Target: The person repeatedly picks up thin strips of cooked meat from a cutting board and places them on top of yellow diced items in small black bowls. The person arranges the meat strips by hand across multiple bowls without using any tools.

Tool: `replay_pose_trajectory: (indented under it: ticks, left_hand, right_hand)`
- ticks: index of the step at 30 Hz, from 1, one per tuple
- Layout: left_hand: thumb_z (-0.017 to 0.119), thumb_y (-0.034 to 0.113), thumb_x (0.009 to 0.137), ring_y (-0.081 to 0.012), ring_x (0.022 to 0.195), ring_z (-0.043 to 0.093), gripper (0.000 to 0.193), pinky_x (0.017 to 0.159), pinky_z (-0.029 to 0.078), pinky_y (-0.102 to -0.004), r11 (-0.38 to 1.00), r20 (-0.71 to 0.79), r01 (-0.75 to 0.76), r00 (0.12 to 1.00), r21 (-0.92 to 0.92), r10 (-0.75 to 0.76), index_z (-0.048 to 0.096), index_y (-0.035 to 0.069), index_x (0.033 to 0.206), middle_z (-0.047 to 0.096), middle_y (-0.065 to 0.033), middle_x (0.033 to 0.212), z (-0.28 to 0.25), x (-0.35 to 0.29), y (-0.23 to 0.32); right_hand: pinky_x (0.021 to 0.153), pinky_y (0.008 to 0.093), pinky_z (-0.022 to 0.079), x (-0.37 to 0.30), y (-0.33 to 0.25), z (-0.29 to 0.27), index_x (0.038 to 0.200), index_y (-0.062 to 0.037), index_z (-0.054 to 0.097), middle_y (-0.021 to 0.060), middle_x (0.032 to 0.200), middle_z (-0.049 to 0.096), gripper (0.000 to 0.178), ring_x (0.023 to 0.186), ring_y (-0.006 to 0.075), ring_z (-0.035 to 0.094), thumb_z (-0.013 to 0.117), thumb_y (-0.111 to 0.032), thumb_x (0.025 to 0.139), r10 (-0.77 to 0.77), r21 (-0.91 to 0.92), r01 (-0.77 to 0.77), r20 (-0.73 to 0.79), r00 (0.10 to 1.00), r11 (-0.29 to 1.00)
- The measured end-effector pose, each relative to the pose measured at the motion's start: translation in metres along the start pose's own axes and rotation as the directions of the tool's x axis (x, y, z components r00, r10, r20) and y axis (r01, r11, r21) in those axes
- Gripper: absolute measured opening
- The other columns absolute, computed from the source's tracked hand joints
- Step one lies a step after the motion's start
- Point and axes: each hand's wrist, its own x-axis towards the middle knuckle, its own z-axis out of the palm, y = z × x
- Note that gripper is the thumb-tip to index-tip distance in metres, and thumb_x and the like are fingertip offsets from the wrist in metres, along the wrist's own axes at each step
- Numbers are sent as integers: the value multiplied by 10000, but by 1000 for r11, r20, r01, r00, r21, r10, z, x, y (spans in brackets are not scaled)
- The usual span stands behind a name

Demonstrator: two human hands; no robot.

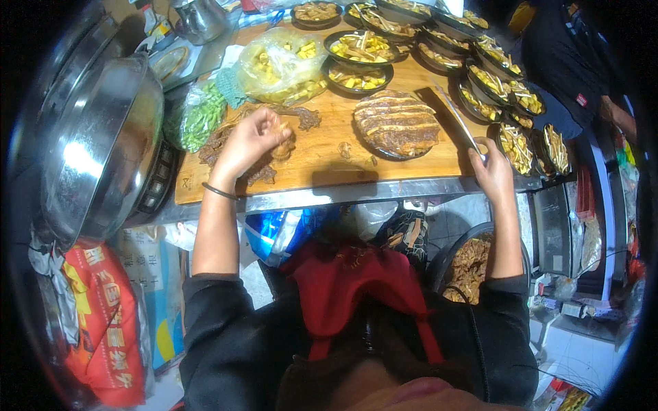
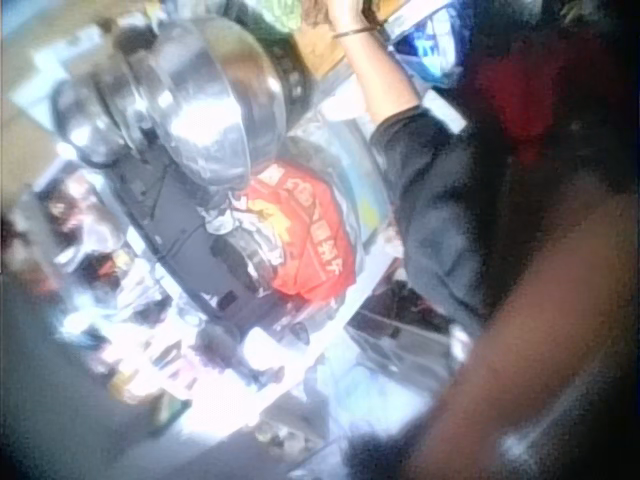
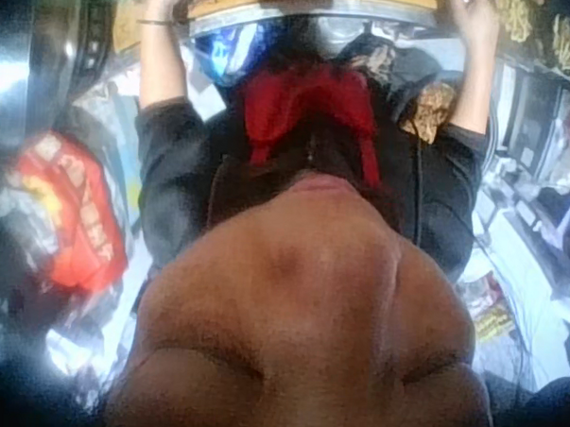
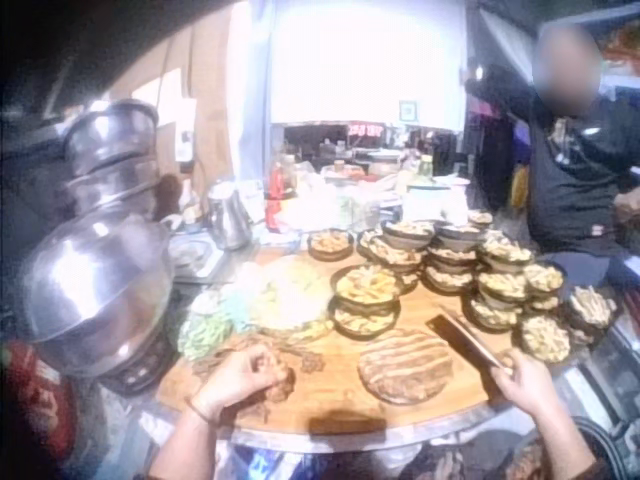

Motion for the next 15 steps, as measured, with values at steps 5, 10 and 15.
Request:
replay_pose_trajectory:
  ticks: [5, 10, 15]
  left_hand:
    - [681, 137, 866, -56, 797, 555, 153, 729, 452, -191, 893, 48, -110, 988, -435, 145, 612, 48, 969, 600, 23, 871, 35, 17, 46]
    - [629, 101, 895, -21, 809, 544, 202, 708, 432, -170, 832, 233, 52, 968, -553, 94, 618, 37, 1086, 621, 26, 939, 82, 22, 75]
    - [638, 116, 889, -41, 909, 554, 229, 796, 443, -194, 902, 293, 15, 948, -432, 125, 626, 38, 1104, 630, 18, 980, 107, 28, 90]
  right_hand:
    - [727, 430, 492, 15, -20, 12, 1097, -97, 594, 186, 889, 634, 371, 845, 352, 631, 671, -330, 819, -188, -20, 187, -87, 978, 982]
    - [754, 435, 492, 28, -46, 2, 1095, -87, 604, 165, 944, 645, 375, 866, 348, 628, 675, -329, 818, -239, -99, 235, -31, 970, 967]
    - [714, 264, 498, 8, -91, -26, 1223, -53, 577, 75, 965, 646, 420, 804, 116, 607, 669, -251, 865, -205, 712, 144, -1, 979, 687]
